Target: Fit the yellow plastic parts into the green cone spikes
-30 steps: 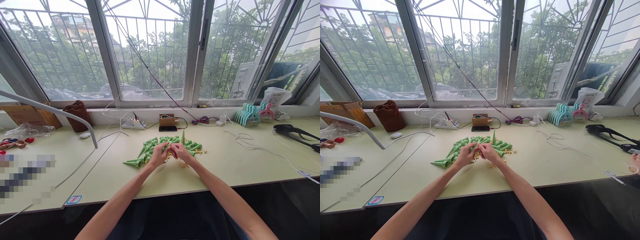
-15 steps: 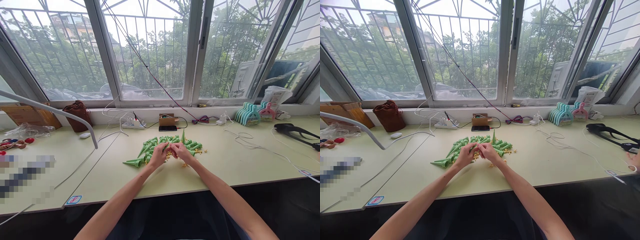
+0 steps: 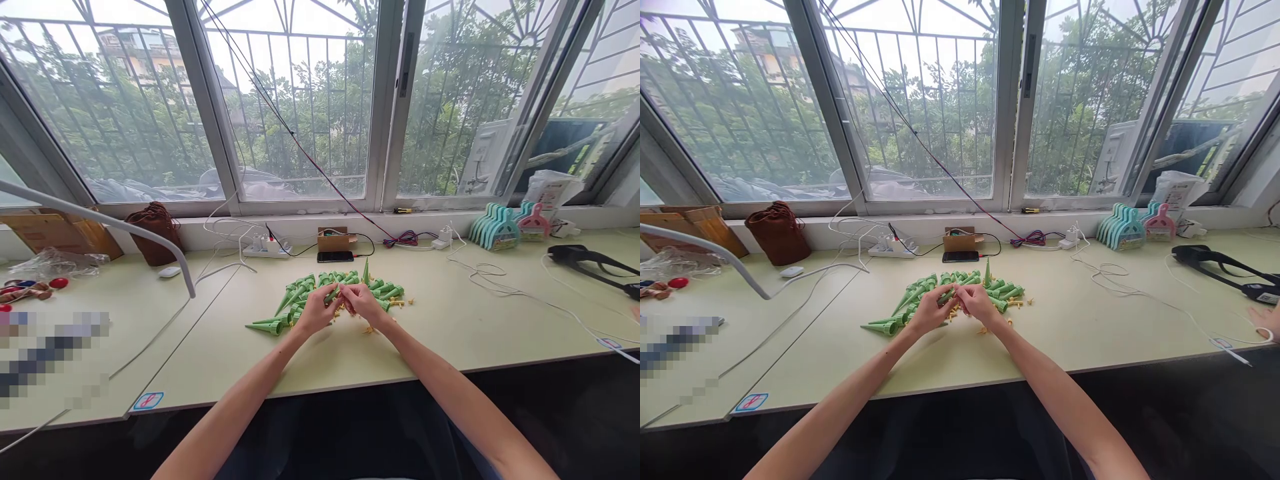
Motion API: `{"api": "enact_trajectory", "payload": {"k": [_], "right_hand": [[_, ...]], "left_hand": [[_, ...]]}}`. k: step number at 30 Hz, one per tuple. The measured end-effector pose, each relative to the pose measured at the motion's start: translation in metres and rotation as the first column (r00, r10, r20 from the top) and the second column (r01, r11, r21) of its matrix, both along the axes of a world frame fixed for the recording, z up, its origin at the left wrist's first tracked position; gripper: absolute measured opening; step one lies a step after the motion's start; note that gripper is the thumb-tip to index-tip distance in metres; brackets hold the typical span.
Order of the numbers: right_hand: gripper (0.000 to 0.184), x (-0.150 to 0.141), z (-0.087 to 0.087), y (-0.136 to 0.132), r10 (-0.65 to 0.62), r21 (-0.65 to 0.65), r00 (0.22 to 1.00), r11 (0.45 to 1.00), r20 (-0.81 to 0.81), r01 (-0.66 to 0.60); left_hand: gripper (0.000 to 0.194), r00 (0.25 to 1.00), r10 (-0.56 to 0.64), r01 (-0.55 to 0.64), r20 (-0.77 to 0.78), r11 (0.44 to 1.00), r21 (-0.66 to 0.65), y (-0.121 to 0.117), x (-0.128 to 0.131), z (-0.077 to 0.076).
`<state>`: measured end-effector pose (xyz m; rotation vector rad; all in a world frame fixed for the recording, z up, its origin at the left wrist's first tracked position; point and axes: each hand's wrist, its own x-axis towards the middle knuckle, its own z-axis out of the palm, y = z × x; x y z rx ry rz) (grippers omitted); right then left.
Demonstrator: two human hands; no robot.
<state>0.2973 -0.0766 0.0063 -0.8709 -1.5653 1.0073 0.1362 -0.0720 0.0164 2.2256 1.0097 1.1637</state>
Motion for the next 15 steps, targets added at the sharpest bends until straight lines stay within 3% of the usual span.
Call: {"api": "enact_trajectory", "payload": {"k": [10,15], "right_hand": [[0.055,0.0013,0.0018,-0.0012,-0.049,0.028,0.998,0.998,0.035,0.048],[0.055,0.0013,0.0049,-0.0036,-0.065,0.027,0.997,0.998,0.036,0.064]], "left_hand": [[0.042,0.995,-0.057,0.065,0.080,0.993,-0.099,-0.0008,0.0002,0.0017],[0.047,0.975,-0.099,0.151,0.198,0.952,-0.265,-0.0029,0.0011,0.0062]]}}
